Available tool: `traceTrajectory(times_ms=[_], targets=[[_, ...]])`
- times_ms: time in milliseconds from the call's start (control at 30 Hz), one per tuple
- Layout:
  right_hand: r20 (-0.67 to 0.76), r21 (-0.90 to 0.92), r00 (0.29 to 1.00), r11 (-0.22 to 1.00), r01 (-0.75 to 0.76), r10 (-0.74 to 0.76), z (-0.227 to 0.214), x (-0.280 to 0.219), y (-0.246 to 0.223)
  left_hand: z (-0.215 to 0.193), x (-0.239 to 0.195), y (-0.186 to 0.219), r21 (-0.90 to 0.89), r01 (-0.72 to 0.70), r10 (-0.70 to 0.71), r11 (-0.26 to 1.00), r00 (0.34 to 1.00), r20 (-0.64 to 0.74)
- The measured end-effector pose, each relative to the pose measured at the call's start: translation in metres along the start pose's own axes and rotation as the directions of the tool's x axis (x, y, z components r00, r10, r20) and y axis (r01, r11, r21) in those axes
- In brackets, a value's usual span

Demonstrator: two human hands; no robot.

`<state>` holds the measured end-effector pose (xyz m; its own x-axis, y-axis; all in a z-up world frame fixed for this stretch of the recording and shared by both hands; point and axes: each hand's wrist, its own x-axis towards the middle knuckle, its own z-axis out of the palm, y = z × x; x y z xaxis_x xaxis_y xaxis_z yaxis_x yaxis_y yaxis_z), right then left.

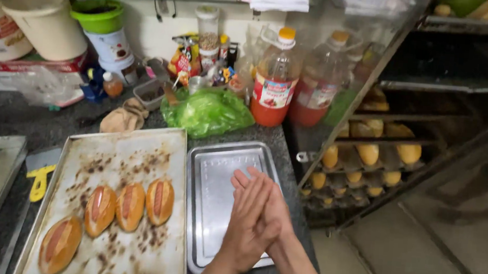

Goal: Preparing hot dogs by slicing bread buns, inserting sausages, and piping sauce on top.

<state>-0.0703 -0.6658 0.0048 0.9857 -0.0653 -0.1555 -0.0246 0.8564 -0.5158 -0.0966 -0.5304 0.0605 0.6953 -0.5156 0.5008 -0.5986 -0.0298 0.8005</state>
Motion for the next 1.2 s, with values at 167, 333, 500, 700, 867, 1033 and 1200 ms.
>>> traceTrajectory(times_ms=[167, 333, 500, 700, 867, 1033, 1200], targets=[[-0.148, -0.070, 0.989, 0.997, -0.035, 0.024, 0.073, -0.004, -0.060, -0.025, 0.038, -0.087, 0.313, 0.063, -0.066, 0.948, 0.998, -0.001], [-0.329, -0.312, 0.944, 0.944, -0.110, 0.002, 0.095, 0.043, -0.091, -0.087, 0.089, -0.215, 0.424, 0.164, -0.075, 0.891, 0.973, -0.219], [-0.439, -0.310, 0.898, 0.943, -0.123, -0.027, 0.088, 0.120, -0.107, -0.152, 0.217, -0.252, 0.394, 0.255, -0.188, 0.883, 0.961, -0.202], [-0.492, -0.268, 0.869, 0.957, -0.109, -0.039, 0.058, 0.201, -0.110, -0.128, 0.397, -0.387, 0.338, 0.360, -0.314, 0.870, 0.931, -0.185], [-0.572, -0.234, 0.820, 0.964, -0.128, -0.030, 0.041, 0.239, -0.101, -0.088, 0.498, -0.448, 0.356, 0.584, -0.580, 0.730, 0.804, -0.130], [-0.635, -0.202, 0.772, 0.965, -0.164, -0.002, 0.027, 0.254, -0.100, -0.070, 0.535, -0.497, 0.496, 0.624, -0.711, 0.604, 0.703, -0.019], [-0.653, -0.168, 0.757, 0.970, -0.178, 0.026, 0.009, 0.263, -0.096, -0.073, 0.569, -0.547, 0.212, 0.477, -0.457, 0.853, 0.879, -0.138]])
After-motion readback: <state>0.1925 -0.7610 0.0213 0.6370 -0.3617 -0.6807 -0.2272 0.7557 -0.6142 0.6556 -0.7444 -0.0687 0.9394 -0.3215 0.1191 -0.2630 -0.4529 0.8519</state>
